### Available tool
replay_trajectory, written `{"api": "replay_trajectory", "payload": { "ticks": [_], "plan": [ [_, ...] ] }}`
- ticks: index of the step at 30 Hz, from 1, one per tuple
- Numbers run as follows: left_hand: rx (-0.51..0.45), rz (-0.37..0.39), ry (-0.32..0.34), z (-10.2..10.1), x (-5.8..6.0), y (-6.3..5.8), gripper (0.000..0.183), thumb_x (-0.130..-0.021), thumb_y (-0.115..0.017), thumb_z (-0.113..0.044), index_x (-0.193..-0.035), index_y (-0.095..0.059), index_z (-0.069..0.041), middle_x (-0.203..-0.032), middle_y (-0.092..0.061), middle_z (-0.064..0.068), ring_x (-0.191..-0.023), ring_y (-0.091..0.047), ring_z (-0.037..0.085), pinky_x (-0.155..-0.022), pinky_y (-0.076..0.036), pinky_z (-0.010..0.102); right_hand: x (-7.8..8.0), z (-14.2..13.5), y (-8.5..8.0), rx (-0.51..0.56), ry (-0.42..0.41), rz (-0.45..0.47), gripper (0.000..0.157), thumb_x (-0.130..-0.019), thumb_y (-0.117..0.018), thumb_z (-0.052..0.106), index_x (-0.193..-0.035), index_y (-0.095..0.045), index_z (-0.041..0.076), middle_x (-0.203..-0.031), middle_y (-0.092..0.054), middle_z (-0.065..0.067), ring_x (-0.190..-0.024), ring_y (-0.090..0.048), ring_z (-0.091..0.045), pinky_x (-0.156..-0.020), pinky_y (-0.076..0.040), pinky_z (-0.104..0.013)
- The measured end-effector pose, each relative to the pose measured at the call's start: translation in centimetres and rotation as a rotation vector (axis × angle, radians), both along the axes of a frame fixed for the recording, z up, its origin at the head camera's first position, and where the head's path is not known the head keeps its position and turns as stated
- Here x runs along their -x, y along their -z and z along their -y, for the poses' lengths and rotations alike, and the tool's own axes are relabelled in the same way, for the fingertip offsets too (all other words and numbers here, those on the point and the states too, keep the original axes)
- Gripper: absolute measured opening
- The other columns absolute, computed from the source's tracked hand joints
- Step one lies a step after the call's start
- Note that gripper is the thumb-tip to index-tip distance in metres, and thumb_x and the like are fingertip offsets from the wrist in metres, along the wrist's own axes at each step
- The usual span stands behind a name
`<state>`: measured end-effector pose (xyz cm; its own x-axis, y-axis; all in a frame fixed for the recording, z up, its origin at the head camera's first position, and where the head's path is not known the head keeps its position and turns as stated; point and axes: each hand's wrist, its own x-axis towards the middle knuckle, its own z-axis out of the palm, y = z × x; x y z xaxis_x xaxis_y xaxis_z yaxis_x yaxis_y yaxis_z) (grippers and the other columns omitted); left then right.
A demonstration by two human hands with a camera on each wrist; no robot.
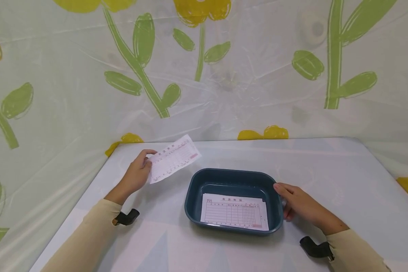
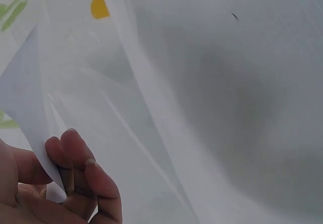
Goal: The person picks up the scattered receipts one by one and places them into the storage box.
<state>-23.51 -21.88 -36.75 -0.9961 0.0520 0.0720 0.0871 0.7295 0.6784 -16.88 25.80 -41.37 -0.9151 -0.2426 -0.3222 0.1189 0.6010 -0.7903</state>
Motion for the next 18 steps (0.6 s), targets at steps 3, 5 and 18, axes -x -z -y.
{"api": "replay_trajectory", "payload": {
  "ticks": [3, 5, 18],
  "plan": [
    [-0.011, -0.005, 0.017, -0.5, -0.3, -0.3, 0.037, -0.106, -0.035, -0.012, -0.142, -0.041, -0.016, -0.120, -0.062, 0.017, -0.088, -0.060, 0.024, -0.069, -0.047, 0.029, 0.0, 0.0, 0.1, -0.002, -0.002, 0.001, 0.072, -0.108, -0.031, 0.048, -0.152, -0.027, -0.009, -0.073, -0.058, -0.007, -0.063, -0.061, -0.024, -0.062, -0.053, -0.034],
    [-0.012, -0.011, 0.027, -0.9, -0.5, -0.4, 0.037, -0.106, -0.035, -0.012, -0.142, -0.041, -0.017, -0.119, -0.063, 0.016, -0.087, -0.060, 0.023, -0.069, -0.048, 0.029, 0.1, 0.0, 0.1, -0.002, -0.002, 0.000, 0.072, -0.108, -0.031, 0.048, -0.152, -0.027, -0.008, -0.072, -0.059, -0.008, -0.064, -0.060, -0.024, -0.061, -0.053, -0.034],
    [-0.043, -0.040, 0.125, -3.2, -1.1, -0.9, 0.036, -0.105, -0.036, -0.012, -0.140, -0.043, -0.017, -0.118, -0.066, 0.016, -0.076, -0.060, 0.021, -0.061, -0.049, 0.029, 0.0, 0.0, 0.2, -0.014, 0.008, 0.006, 0.073, -0.107, -0.031, 0.049, -0.153, -0.026, -0.008, -0.071, -0.059, -0.008, -0.064, -0.060, -0.025, -0.062, -0.052, -0.034]
  ]
}}
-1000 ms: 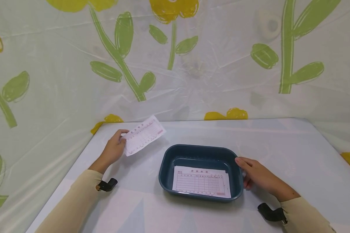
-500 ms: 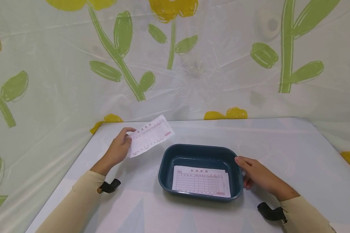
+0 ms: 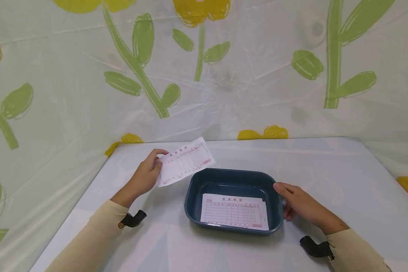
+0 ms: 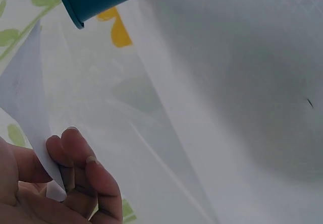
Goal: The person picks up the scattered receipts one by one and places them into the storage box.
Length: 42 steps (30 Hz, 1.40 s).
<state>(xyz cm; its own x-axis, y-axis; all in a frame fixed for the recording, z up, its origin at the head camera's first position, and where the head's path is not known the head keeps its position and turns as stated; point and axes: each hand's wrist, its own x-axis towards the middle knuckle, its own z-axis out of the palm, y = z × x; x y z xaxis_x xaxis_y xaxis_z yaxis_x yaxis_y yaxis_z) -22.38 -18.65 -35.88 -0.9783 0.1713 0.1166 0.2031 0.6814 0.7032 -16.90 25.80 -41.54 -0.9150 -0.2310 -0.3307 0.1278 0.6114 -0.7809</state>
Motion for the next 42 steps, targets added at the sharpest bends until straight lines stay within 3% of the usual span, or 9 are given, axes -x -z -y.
{"api": "replay_trajectory", "payload": {
  "ticks": [12, 28, 42],
  "plan": [
    [0.009, 0.005, 0.047, -2.0, -0.7, -0.1, 0.034, -0.106, -0.038, -0.012, -0.138, -0.045, -0.020, -0.121, -0.066, 0.013, -0.076, -0.064, 0.019, -0.064, -0.054, 0.027, 0.0, 0.0, 0.0, 0.013, -0.014, -0.007, 0.072, -0.108, -0.031, 0.048, -0.153, -0.026, -0.008, -0.071, -0.059, -0.008, -0.063, -0.061, -0.025, -0.062, -0.053, -0.034],
    [0.018, 0.041, 0.135, -4.2, -1.2, -0.4, 0.033, -0.106, -0.039, -0.010, -0.136, -0.047, -0.021, -0.107, -0.067, 0.009, -0.072, -0.062, 0.016, -0.060, -0.052, 0.028, -0.1, 0.0, -0.2, 0.009, -0.011, -0.006, 0.072, -0.108, -0.031, 0.048, -0.153, -0.025, -0.009, -0.071, -0.059, -0.008, -0.063, -0.061, -0.025, -0.062, -0.052, -0.035],
    [0.005, 0.076, 0.240, -6.5, -1.6, -0.4, 0.033, -0.107, -0.037, -0.012, -0.138, -0.045, -0.021, -0.110, -0.067, 0.007, -0.074, -0.064, 0.015, -0.058, -0.051, 0.027, -0.2, 0.1, -0.1, 0.013, -0.001, -0.005, 0.072, -0.107, -0.031, 0.048, -0.152, -0.027, -0.008, -0.073, -0.061, -0.008, -0.064, -0.061, -0.025, -0.062, -0.054, -0.035]
  ]
}}
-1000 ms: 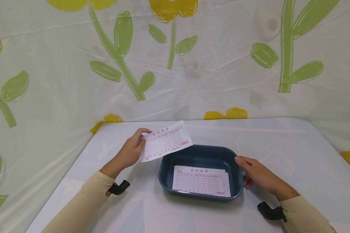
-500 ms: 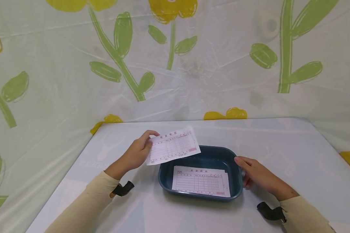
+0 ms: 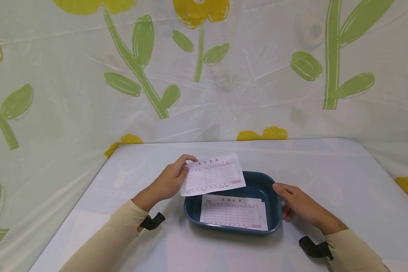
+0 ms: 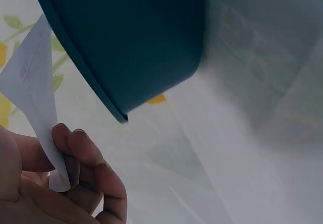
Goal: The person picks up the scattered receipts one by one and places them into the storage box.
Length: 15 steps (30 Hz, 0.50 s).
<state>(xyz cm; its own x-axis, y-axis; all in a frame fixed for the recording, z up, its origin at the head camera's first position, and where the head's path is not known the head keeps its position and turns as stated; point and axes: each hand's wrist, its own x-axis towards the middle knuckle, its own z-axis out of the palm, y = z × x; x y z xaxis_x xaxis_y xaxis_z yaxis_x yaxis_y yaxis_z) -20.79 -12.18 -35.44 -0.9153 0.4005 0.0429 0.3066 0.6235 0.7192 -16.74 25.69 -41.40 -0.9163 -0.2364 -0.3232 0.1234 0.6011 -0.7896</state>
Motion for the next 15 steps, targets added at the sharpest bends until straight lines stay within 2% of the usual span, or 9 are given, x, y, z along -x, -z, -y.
{"api": "replay_trajectory", "payload": {
  "ticks": [8, 15],
  "plan": [
    [0.022, 0.005, 0.036, -1.3, -0.1, 0.2, 0.032, -0.108, -0.037, -0.014, -0.137, -0.046, -0.023, -0.110, -0.066, 0.007, -0.073, -0.065, 0.013, -0.060, -0.053, 0.026, 0.1, -0.1, 0.1, 0.006, 0.004, 0.009, 0.072, -0.107, -0.031, 0.049, -0.153, -0.027, -0.007, -0.071, -0.061, -0.008, -0.063, -0.061, -0.025, -0.064, -0.052, -0.035],
    [0.054, -0.033, 0.058, -2.0, -0.3, 0.5, 0.031, -0.107, -0.038, -0.013, -0.135, -0.048, -0.022, -0.106, -0.067, 0.006, -0.070, -0.064, 0.011, -0.060, -0.052, 0.023, 0.0, -0.1, 0.2, -0.011, 0.007, 0.004, 0.072, -0.107, -0.031, 0.050, -0.152, -0.029, -0.006, -0.071, -0.060, -0.008, -0.063, -0.061, -0.026, -0.065, -0.051, -0.036]
  ]
}}
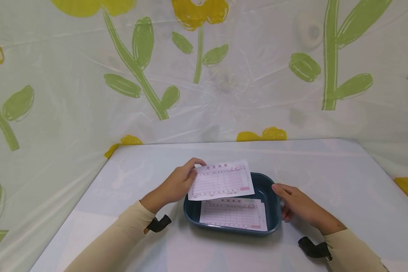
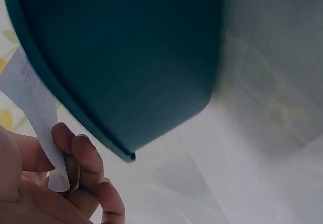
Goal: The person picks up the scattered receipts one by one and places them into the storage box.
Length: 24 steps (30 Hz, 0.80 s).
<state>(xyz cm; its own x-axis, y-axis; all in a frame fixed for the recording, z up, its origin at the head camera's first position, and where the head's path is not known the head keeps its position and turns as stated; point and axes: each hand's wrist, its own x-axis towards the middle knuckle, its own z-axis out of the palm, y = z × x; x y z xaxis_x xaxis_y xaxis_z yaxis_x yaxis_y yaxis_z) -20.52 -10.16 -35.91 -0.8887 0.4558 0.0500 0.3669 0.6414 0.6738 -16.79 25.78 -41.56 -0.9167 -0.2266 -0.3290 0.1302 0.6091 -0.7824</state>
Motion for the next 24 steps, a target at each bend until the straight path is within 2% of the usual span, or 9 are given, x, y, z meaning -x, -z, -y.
{"api": "replay_trajectory", "payload": {
  "ticks": [6, 11, 20, 24],
  "plan": [
    [0.040, -0.048, 0.019, -0.6, -0.2, 0.4, 0.031, -0.107, -0.039, -0.012, -0.135, -0.049, -0.022, -0.108, -0.070, 0.007, -0.068, -0.064, 0.009, -0.060, -0.052, 0.020, -0.1, 0.0, 0.0, 0.010, -0.004, -0.006, 0.072, -0.107, -0.031, 0.049, -0.152, -0.029, -0.007, -0.071, -0.060, -0.008, -0.063, -0.061, -0.025, -0.063, -0.051, -0.035],
    [0.090, -0.102, 0.029, -0.9, -0.3, 0.7, 0.031, -0.107, -0.040, -0.011, -0.134, -0.050, -0.021, -0.104, -0.071, 0.006, -0.066, -0.062, 0.007, -0.059, -0.050, 0.018, 0.0, 0.0, 0.1, 0.017, -0.006, -0.007, 0.072, -0.107, -0.032, 0.048, -0.152, -0.028, -0.008, -0.072, -0.060, -0.008, -0.063, -0.061, -0.025, -0.063, -0.052, -0.035],
    [0.145, -0.168, 0.075, -1.4, 0.0, 1.1, 0.032, -0.106, -0.040, -0.010, -0.134, -0.053, -0.020, -0.104, -0.073, 0.005, -0.070, -0.062, 0.006, -0.064, -0.050, 0.020, 0.0, 0.1, 0.0, 0.013, -0.009, -0.013, 0.071, -0.108, -0.032, 0.048, -0.152, -0.029, -0.008, -0.073, -0.059, -0.008, -0.065, -0.061, -0.025, -0.062, -0.052, -0.035],
    [0.219, -0.218, 0.076, -1.7, 0.1, 1.4, 0.032, -0.106, -0.041, -0.011, -0.134, -0.053, -0.022, -0.110, -0.074, 0.001, -0.079, -0.062, 0.005, -0.091, -0.047, 0.032, 0.0, 0.1, 0.0, 0.014, -0.009, -0.011, 0.071, -0.108, -0.032, 0.048, -0.152, -0.029, -0.008, -0.073, -0.058, -0.008, -0.065, -0.061, -0.024, -0.062, -0.053, -0.034]
  ]
}}
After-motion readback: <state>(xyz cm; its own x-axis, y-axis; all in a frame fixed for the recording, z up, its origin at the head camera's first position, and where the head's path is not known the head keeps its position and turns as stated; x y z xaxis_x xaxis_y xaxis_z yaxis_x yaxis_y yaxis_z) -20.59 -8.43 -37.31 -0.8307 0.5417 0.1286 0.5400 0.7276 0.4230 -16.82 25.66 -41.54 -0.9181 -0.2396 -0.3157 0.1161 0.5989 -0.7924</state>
